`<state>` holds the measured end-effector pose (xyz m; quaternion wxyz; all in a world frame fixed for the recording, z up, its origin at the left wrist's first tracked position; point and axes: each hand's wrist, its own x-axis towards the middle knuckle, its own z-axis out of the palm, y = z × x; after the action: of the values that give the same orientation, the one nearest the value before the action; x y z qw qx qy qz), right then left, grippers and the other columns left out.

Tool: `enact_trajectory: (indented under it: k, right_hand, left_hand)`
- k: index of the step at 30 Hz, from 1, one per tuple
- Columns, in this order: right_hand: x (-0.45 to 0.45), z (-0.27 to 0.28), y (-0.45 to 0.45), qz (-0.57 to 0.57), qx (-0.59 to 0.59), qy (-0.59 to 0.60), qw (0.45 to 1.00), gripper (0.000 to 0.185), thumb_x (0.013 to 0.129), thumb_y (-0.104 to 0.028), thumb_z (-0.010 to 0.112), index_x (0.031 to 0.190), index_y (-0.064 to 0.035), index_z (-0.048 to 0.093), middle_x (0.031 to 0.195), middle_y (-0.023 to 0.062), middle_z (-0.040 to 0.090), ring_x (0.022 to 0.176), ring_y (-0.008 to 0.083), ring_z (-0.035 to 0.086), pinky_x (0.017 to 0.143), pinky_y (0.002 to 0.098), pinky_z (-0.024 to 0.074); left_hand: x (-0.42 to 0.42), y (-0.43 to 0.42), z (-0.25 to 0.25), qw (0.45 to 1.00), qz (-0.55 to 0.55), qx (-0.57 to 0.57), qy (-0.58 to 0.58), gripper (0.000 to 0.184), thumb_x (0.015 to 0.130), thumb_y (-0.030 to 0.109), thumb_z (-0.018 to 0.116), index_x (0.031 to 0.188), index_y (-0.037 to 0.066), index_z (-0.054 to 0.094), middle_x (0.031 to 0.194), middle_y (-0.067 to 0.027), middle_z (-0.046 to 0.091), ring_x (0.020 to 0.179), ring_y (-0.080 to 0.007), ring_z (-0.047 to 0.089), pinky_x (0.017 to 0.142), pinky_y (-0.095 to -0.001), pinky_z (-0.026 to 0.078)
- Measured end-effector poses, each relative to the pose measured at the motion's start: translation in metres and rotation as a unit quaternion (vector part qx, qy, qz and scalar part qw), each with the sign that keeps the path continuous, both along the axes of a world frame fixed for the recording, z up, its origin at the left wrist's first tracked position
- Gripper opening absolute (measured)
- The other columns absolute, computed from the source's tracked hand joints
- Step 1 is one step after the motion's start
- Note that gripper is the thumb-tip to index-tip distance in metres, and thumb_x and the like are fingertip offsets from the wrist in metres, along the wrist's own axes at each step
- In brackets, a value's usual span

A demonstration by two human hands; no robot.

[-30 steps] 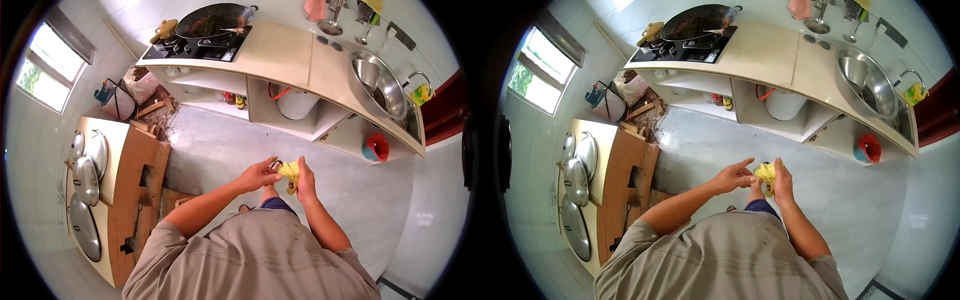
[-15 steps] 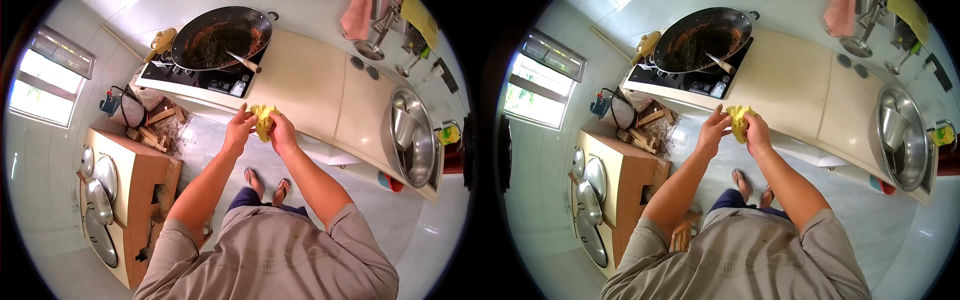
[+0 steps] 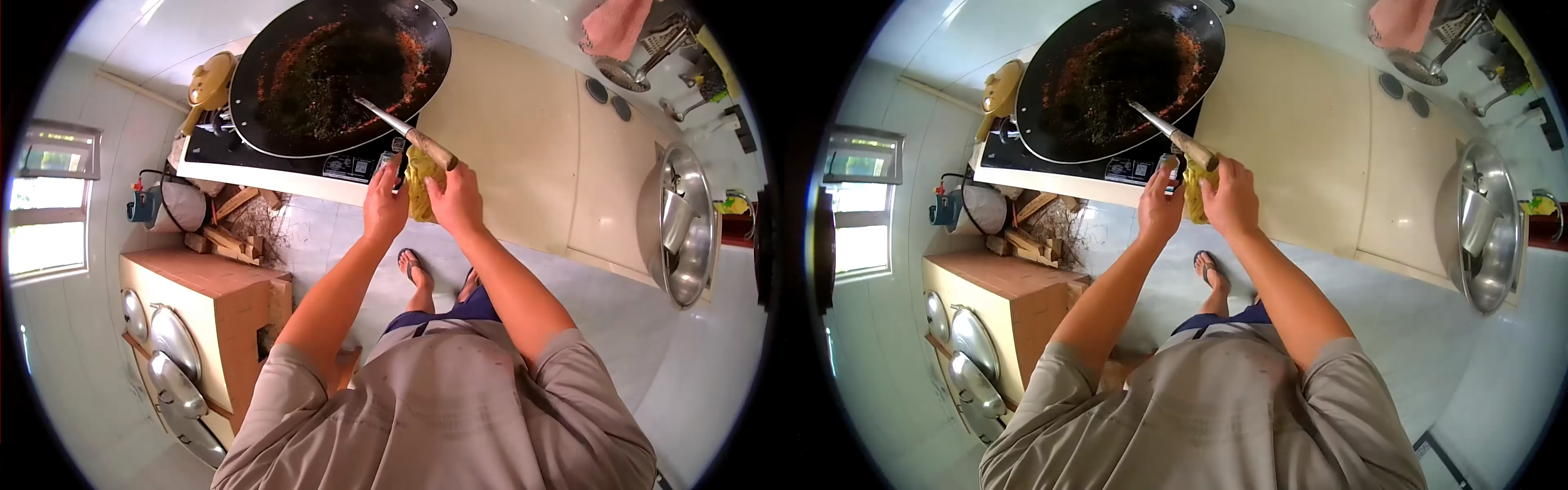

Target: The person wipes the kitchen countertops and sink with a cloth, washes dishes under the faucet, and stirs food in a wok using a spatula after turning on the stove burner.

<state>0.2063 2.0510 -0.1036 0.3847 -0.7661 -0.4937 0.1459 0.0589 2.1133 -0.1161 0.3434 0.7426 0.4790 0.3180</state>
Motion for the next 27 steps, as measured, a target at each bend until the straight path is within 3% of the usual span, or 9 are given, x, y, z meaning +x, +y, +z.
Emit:
enact_trajectory:
  k: [2, 7, 11, 13, 15, 19, 20, 24, 27]
  right_hand:
    - [0.003, -0.001, 0.002, 0.011, 0.051, -0.057, 0.997, 0.051, 0.092, -0.018, 0.072, 0.137, 0.0000, 0.057, 0.134, 0.0205, 0.062, 0.123, 0.0418, 0.058, 0.101, 0.0495, 0.0523]
    - [-0.003, -0.027, 0.022, 0.091, 0.128, -0.105, 0.982, 0.060, 0.089, -0.024, 0.077, 0.137, 0.0033, 0.055, 0.150, 0.0255, 0.049, 0.139, 0.0472, 0.045, 0.116, 0.0560, 0.0375]
    - [-0.029, -0.044, 0.027, 0.120, 0.054, -0.136, 0.982, 0.057, 0.094, -0.025, 0.068, 0.141, 0.0045, 0.057, 0.154, 0.0217, 0.046, 0.146, 0.0440, 0.038, 0.122, 0.0568, 0.0320]
    - [-0.024, -0.046, 0.020, 0.122, 0.038, -0.174, 0.976, 0.053, 0.097, -0.020, 0.057, 0.144, 0.0055, 0.056, 0.155, 0.0205, 0.046, 0.150, 0.0402, 0.035, 0.125, 0.0560, 0.0281]
    - [-0.018, -0.045, 0.007, 0.148, 0.020, -0.185, 0.971, 0.051, 0.097, -0.017, 0.055, 0.142, 0.0068, 0.056, 0.154, 0.0208, 0.047, 0.149, 0.0399, 0.037, 0.124, 0.0571, 0.0295]
    - [0.025, -0.051, -0.049, 0.122, 0.060, -0.181, 0.974, 0.050, 0.093, -0.009, 0.055, 0.140, 0.0053, 0.059, 0.154, 0.0201, 0.050, 0.148, 0.0402, 0.043, 0.122, 0.0571, 0.0350]
    - [0.046, -0.042, -0.067, 0.107, 0.025, -0.175, 0.978, 0.048, 0.094, -0.010, 0.056, 0.140, 0.0046, 0.059, 0.153, 0.0199, 0.051, 0.147, 0.0387, 0.044, 0.122, 0.0572, 0.0345]
    - [0.126, -0.041, -0.138, 0.010, -0.035, -0.215, 0.976, 0.045, 0.097, -0.004, 0.056, 0.142, 0.0023, 0.060, 0.151, 0.0188, 0.055, 0.146, 0.0396, 0.046, 0.123, 0.0566, 0.0323]
    - [0.180, -0.037, -0.179, -0.027, -0.039, -0.243, 0.969, 0.047, 0.095, 0.001, 0.057, 0.142, 0.0017, 0.059, 0.151, 0.0191, 0.054, 0.143, 0.0411, 0.049, 0.120, 0.0509, 0.0392]
  left_hand:
    - [-0.016, -0.011, 0.000, 0.999, -0.013, -0.001, -0.032, 0.051, 0.096, -0.002, 0.064, 0.146, 0.009, 0.056, 0.133, -0.0067, 0.069, 0.094, -0.0153, 0.068, 0.072, -0.0268, 0.057]
    - [-0.050, -0.026, -0.004, 0.999, -0.038, 0.022, -0.027, 0.052, 0.096, -0.005, 0.064, 0.145, 0.009, 0.058, 0.133, -0.0075, 0.070, 0.094, -0.0142, 0.069, 0.071, -0.0261, 0.057]
    - [-0.059, -0.029, 0.007, 0.999, -0.026, -0.006, 0.026, 0.048, 0.098, -0.005, 0.063, 0.144, 0.007, 0.059, 0.131, -0.0077, 0.070, 0.096, -0.0133, 0.068, 0.072, -0.0254, 0.057]
    - [-0.059, -0.030, 0.006, 0.998, -0.029, 0.002, 0.053, 0.049, 0.098, -0.006, 0.063, 0.145, 0.006, 0.059, 0.131, -0.0079, 0.070, 0.098, -0.0132, 0.067, 0.073, -0.0257, 0.057]
    - [-0.056, -0.031, 0.004, 0.997, -0.059, 0.007, 0.054, 0.051, 0.096, -0.007, 0.063, 0.146, 0.006, 0.058, 0.130, -0.0085, 0.070, 0.099, -0.0146, 0.068, 0.074, -0.0260, 0.057]
    - [-0.045, -0.033, 0.004, 0.984, -0.163, 0.060, 0.038, 0.054, 0.094, -0.008, 0.064, 0.145, 0.006, 0.056, 0.130, -0.0122, 0.070, 0.104, -0.0257, 0.069, 0.083, -0.0348, 0.060]
    - [-0.042, -0.034, 0.005, 0.979, -0.181, 0.080, 0.050, 0.054, 0.092, -0.008, 0.066, 0.143, 0.006, 0.059, 0.126, -0.0141, 0.070, 0.107, -0.0316, 0.068, 0.089, -0.0403, 0.058]
    - [-0.031, -0.038, 0.003, 0.971, -0.207, 0.091, 0.084, 0.049, 0.089, -0.006, 0.068, 0.137, 0.005, 0.065, 0.120, -0.0167, 0.070, 0.109, -0.0376, 0.066, 0.095, -0.0435, 0.055]
    - [-0.027, -0.039, 0.003, 0.971, -0.207, 0.091, 0.082, 0.048, 0.090, -0.006, 0.068, 0.137, 0.004, 0.065, 0.122, -0.0164, 0.070, 0.109, -0.0366, 0.066, 0.095, -0.0435, 0.055]
